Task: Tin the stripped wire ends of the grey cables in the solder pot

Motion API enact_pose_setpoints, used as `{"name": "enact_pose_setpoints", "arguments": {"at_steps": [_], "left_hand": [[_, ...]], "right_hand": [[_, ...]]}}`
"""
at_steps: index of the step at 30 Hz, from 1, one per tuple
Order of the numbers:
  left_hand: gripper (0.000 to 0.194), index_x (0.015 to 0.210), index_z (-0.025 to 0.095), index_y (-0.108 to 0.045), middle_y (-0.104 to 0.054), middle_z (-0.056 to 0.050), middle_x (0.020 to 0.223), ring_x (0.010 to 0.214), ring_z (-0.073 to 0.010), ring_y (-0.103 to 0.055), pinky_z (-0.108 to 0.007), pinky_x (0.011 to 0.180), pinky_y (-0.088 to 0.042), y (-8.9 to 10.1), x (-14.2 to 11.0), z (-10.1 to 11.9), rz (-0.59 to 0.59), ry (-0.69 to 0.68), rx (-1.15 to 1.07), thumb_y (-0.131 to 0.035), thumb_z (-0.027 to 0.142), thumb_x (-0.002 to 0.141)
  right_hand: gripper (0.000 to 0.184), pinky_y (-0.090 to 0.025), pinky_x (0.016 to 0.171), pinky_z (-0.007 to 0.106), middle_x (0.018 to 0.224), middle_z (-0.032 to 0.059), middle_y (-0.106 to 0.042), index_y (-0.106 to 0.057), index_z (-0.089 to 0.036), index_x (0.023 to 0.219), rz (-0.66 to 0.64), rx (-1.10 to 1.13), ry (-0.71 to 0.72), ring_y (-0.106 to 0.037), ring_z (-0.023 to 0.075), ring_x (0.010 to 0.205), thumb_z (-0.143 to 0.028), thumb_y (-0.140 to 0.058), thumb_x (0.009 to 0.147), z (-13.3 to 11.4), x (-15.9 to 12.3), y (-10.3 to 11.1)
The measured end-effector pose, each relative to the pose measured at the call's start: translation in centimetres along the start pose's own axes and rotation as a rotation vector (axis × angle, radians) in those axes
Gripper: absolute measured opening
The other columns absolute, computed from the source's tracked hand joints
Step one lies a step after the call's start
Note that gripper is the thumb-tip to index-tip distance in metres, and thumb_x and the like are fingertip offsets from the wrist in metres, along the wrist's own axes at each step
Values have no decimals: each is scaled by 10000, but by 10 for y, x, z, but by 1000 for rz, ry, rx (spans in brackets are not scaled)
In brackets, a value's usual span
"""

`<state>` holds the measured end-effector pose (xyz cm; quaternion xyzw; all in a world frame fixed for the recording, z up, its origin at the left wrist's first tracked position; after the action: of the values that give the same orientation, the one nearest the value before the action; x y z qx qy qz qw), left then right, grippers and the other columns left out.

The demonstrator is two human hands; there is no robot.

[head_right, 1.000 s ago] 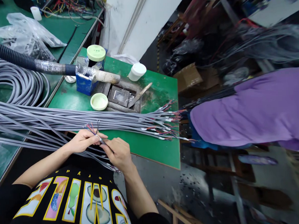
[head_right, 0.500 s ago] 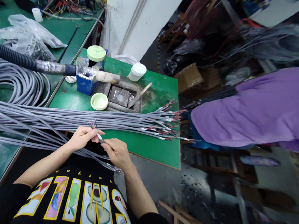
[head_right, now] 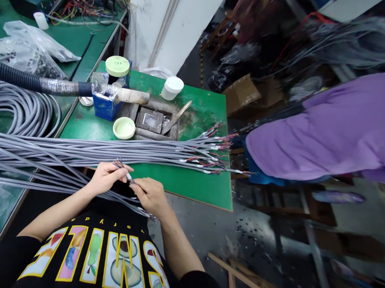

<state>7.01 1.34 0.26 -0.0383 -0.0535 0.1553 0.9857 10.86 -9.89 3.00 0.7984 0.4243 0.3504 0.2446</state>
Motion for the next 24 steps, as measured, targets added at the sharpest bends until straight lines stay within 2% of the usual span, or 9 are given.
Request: {"name": "enact_pose_setpoints", "arguments": {"at_steps": [4, 6, 8, 11, 14, 16, 18, 21, 24], "left_hand": [[326, 809, 141, -690, -712, -104, 905, 871, -168, -647, -263, 774, -473, -33, -12, 4, -295, -172, 259, -511, 398, 900], [270, 981, 147, -681, -713, -92, 918, 825, -156, -628, -257, 752, -453, -50, -21, -1, -458, -242, 445, -527, 354, 900], [271, 1053, 148, -666, -710, -82, 886, 789, -152, -606, -262, 717, -423, -59, -27, -6, -536, -325, 637, -513, 324, 913], [290, 1023, 157, -680, -696, -81, 868, 786, -160, -572, -299, 668, -362, -52, -23, -4, -446, -406, 896, -446, 311, 946], [302, 1011, 168, -681, -675, -81, 878, 820, -180, -538, -329, 661, -314, -28, -10, 2, -267, -341, 1124, -411, 294, 959], [267, 1034, 163, -667, -658, -88, 911, 870, -202, -525, -342, 686, -306, -14, -1, 4, -183, -263, 1250, -443, 276, 944], [236, 1055, 147, -647, -638, -100, 943, 921, -229, -519, -355, 716, -313, -7, 5, 2, -153, -196, 1346, -497, 262, 915], [216, 1017, 119, -624, -609, -123, 976, 974, -269, -517, -378, 749, -341, -10, 9, -1, -169, -139, 1422, -537, 265, 885], [187, 936, 104, -605, -599, -132, 934, 936, -268, -541, -383, 731, -376, -20, 8, -4, -187, -105, 1440, -456, 213, 908]], "right_hand": [[303, -457, 555, 220, 604, 12, -659, -652, -186, 731, -83, 76, -153, -599, 122, 542, -315, -453, 920, 18, -32, 10], [359, -471, 567, 225, 605, 16, -666, -632, -192, 650, -142, 127, -359, -612, 133, 549, -383, -462, 901, 44, -68, 16], [427, -490, 596, 257, 614, 42, -676, -625, -190, 615, -153, 144, -645, -640, 173, 597, -496, -458, 863, 80, -117, 22], [459, -469, 573, 301, 549, 78, -644, -537, -203, 497, -282, 9, -1083, -631, 219, 566, -537, -441, 796, 125, -197, 19], [390, -439, 589, 313, 506, 81, -614, -474, -208, 447, -595, -112, -1217, -604, 215, 532, -428, -480, 769, 132, -232, -8], [364, -438, 586, 301, 520, 64, -618, -490, -199, 492, -683, 87, -1138, -593, 193, 521, -414, -462, 784, 114, -217, -36], [345, -442, 574, 285, 557, 47, -629, -531, -185, 561, -641, 335, -987, -588, 173, 527, -436, -463, 789, 88, -179, -57], [300, -463, 598, 282, 646, 41, -658, -647, -164, 742, -545, 572, -785, -599, 164, 588, -445, -547, 770, 54, -116, -73], [374, -484, 577, 288, 718, 55, -679, -663, -162, 917, -445, 820, -770, -607, 161, 595, -494, -628, 750, 36, -77, -85]]}}
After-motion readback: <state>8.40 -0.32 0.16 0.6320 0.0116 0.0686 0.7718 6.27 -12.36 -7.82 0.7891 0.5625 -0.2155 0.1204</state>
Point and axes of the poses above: each hand's wrist, its own x-axis towards the middle knuckle, its own y-axis out of the back of the hand, z = x × y, the point moved 8 cm from there along x, towards the middle knuckle
